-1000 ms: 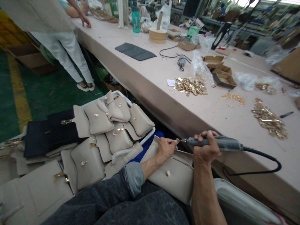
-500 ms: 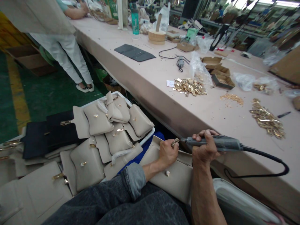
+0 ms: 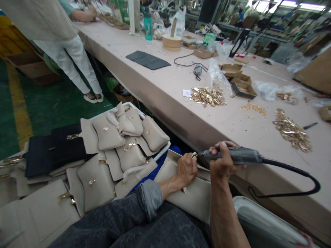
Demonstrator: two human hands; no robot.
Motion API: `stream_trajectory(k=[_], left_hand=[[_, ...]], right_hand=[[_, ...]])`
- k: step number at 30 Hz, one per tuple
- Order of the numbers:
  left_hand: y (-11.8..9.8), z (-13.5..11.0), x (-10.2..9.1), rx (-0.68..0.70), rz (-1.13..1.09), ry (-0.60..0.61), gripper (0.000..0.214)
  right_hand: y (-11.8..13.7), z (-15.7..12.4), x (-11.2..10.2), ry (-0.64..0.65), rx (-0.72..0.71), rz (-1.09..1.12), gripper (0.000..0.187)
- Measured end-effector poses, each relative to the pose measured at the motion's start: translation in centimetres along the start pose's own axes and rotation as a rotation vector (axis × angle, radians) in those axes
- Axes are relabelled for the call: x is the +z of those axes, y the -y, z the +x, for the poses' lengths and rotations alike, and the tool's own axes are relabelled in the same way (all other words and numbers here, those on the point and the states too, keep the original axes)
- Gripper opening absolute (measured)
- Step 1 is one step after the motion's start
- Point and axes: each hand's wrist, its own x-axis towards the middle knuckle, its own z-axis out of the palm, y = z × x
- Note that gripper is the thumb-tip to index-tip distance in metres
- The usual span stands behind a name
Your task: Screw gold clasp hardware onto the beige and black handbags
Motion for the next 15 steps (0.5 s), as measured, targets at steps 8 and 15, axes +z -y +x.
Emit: stream_trajectory(k=[8, 15], left_hand=[[-0.2, 0.9, 1.8, -0.028, 0.023, 0.027, 0.015], [-1.5, 2.4, 2.7, -0.012, -0.014, 0.012, 0.018]], right_hand=[[-1.3, 1.5, -0.3, -0.053, -0.016, -0.048, 0.017], [-0.9, 3.6, -0.8, -0.099, 0.02, -0.033, 0.018]])
